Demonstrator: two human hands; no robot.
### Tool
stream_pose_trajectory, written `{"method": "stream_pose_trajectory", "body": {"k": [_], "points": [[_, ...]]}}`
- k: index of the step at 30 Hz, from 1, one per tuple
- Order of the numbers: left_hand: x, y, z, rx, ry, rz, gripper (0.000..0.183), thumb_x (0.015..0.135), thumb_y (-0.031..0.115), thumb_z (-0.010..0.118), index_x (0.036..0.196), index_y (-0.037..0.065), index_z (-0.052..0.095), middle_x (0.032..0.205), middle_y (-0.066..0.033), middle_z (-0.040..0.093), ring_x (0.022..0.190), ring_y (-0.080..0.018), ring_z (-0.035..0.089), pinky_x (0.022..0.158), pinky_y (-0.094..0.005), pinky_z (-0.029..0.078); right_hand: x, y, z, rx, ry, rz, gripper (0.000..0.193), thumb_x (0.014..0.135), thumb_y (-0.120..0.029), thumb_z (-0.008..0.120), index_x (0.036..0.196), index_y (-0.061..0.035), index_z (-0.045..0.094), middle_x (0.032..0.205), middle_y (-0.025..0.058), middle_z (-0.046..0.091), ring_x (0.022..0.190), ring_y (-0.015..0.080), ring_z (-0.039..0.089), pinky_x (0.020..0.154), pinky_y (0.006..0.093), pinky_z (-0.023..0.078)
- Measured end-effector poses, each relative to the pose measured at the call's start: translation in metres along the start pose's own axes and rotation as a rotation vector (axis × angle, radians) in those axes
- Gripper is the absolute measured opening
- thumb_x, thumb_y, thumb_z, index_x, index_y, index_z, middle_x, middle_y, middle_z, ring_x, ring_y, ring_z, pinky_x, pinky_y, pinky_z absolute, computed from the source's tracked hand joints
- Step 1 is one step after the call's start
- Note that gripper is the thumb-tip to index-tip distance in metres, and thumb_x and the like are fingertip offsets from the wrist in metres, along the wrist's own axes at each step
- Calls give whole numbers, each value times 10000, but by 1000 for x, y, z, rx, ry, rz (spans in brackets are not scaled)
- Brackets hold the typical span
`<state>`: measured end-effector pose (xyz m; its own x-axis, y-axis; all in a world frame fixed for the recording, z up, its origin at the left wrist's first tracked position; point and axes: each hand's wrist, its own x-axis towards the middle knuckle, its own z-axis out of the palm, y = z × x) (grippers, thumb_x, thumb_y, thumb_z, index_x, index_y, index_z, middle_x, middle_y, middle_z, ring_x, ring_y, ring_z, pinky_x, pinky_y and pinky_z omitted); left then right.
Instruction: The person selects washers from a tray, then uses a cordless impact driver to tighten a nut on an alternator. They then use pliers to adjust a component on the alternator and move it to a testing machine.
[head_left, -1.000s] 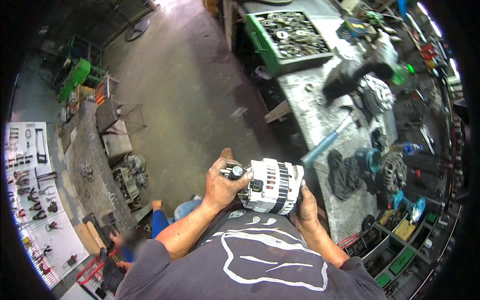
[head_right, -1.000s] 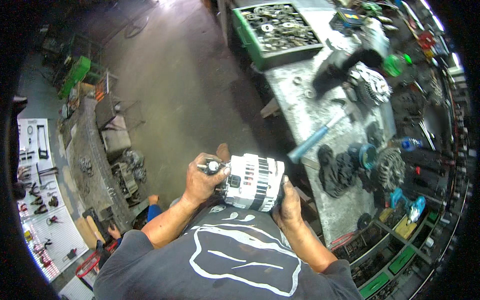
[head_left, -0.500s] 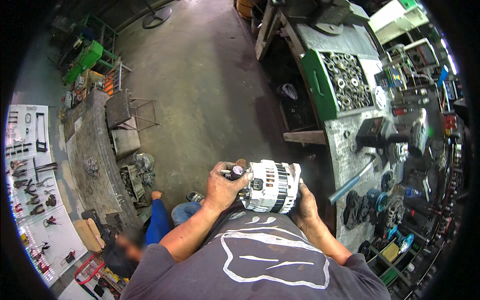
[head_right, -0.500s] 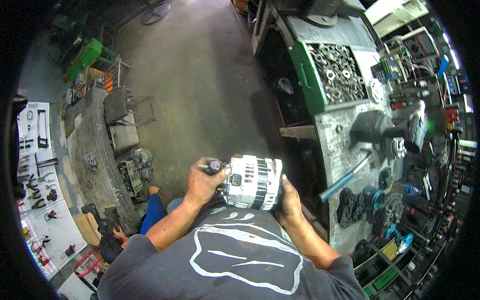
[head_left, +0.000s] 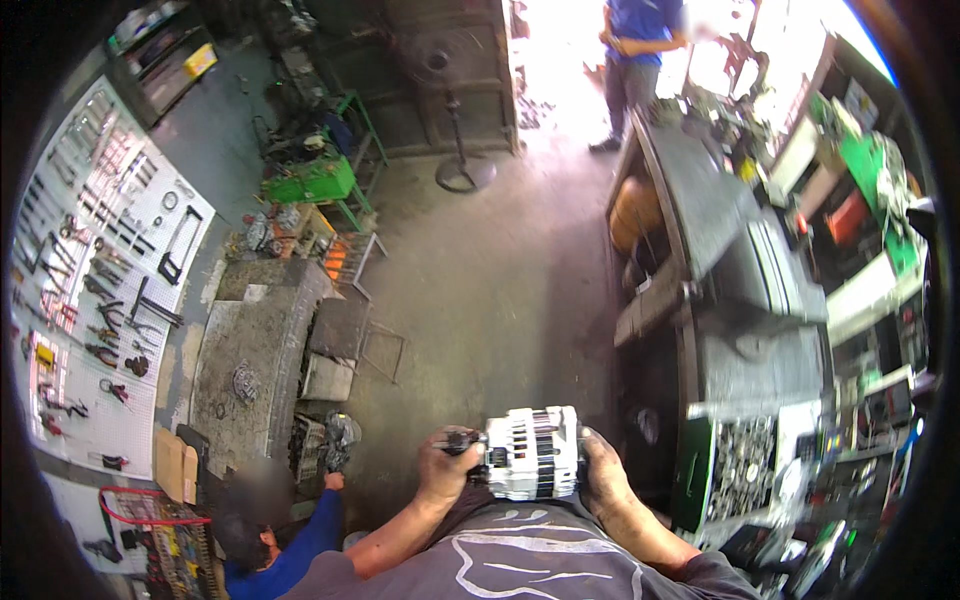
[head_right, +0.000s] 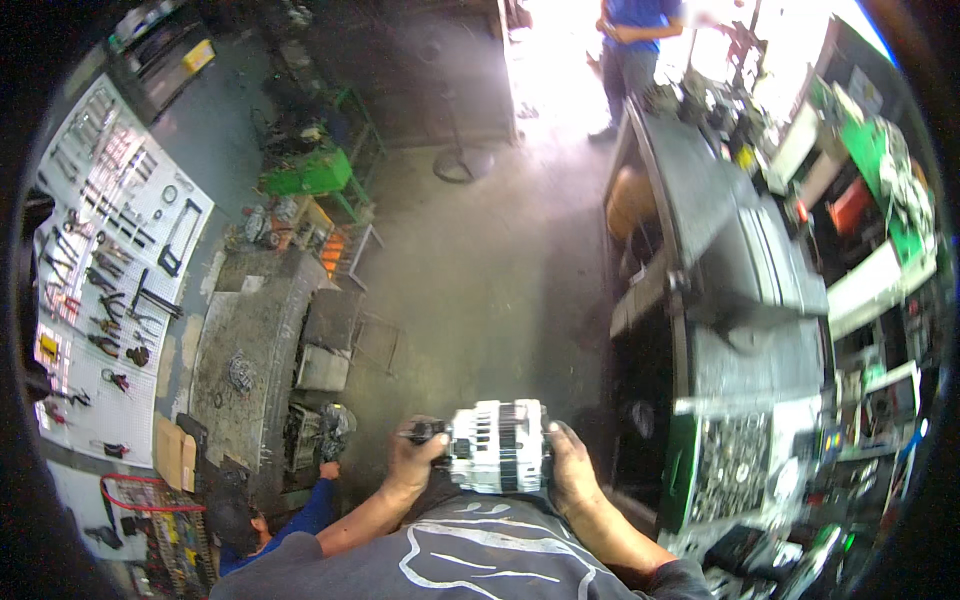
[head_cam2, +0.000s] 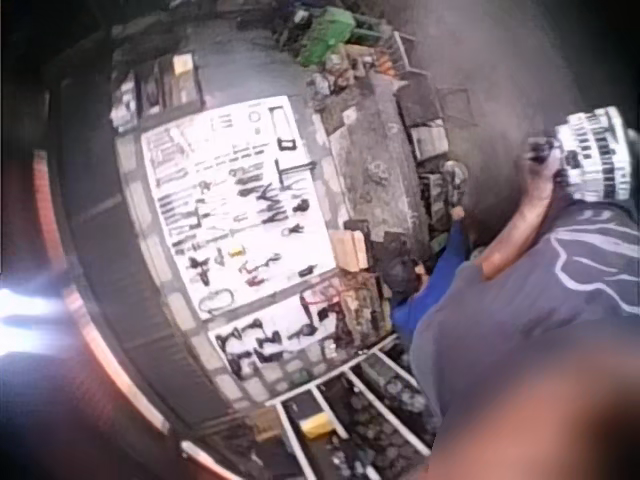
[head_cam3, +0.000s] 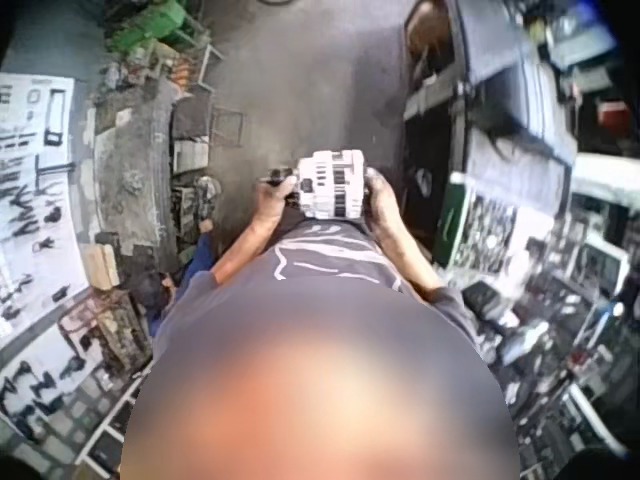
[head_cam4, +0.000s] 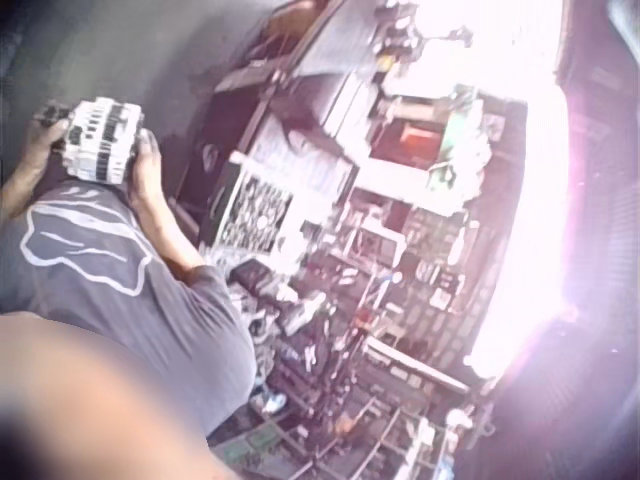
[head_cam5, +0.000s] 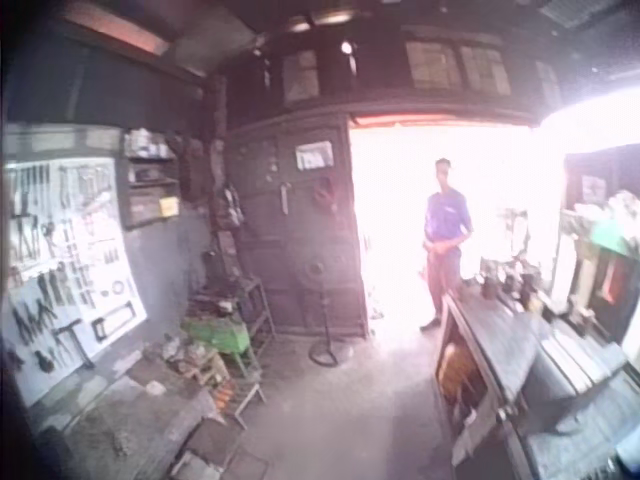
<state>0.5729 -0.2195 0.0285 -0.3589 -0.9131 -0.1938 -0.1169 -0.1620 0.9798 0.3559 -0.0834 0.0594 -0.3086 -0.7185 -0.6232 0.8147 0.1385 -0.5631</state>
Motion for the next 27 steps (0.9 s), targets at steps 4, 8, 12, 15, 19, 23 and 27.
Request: {"method": "stream_pose_trajectory", "body": {"k": [4,8,12,15,19,23,27], "points": [[64,41,-34,-735,20,-201,417,868,321,767,1140,7,738,1070,-102,776,955,-235,729,901,-382,578,23,-102,105,-905,-298,-489,787,940,-385,802,1528,27,478,1430,233,563,1367,363,549,1161,471,457],[156,77,-67,-1190,-119,-321,521,929,398,706,1299,31,707,1242,-137,760,1153,-313,714,1074,-488,527,111,-166,204,-1338,-800,-1060,1210,599,-535,1025,1536,-2,478,1582,310,391,1475,548,412,1193,617,394],[277,101,-109,-1043,-48,-444,542,955,441,680,1314,35,697,1239,-130,762,1146,-311,715,1085,-476,524,251,-166,290,-926,-918,-1051,1208,568,-617,1014,1460,31,519,1509,310,550,1392,413,569,1182,507,432],[369,119,-143,-963,79,-396,444,997,423,657,1197,30,712,1122,-106,766,1057,-286,723,1011,-456,549,333,-159,348,-663,-636,-626,1138,665,-590,988,1463,65,509,1431,168,616,1322,273,595,1150,427,463],[490,145,-189,-642,128,-297,525,1044,491,636,1335,54,631,1265,-106,692,1167,-267,660,1070,-436,503,438,-181,429,-475,-626,-523,959,860,-544,864,1474,87,482,1358,162,646,1254,249,613,1113,394,471],[612,167,-211,-504,268,-230,544,1008,382,736,1382,8,609,1284,-118,691,1142,-237,663,1021,-406,519,541,-202,489,-402,-616,-520,892,920,-542,809,1476,70,476,1362,150,644,1255,239,606,1129,388,453],[734,196,-231,-217,485,16,447,946,330,839,1174,-39,727,1085,-91,745,967,-153,672,828,-309,535,669,-223,552,-404,-616,-402,843,975,-630,701,1449,39,504,1314,126,651,1198,218,620,1052,381,496]]}}
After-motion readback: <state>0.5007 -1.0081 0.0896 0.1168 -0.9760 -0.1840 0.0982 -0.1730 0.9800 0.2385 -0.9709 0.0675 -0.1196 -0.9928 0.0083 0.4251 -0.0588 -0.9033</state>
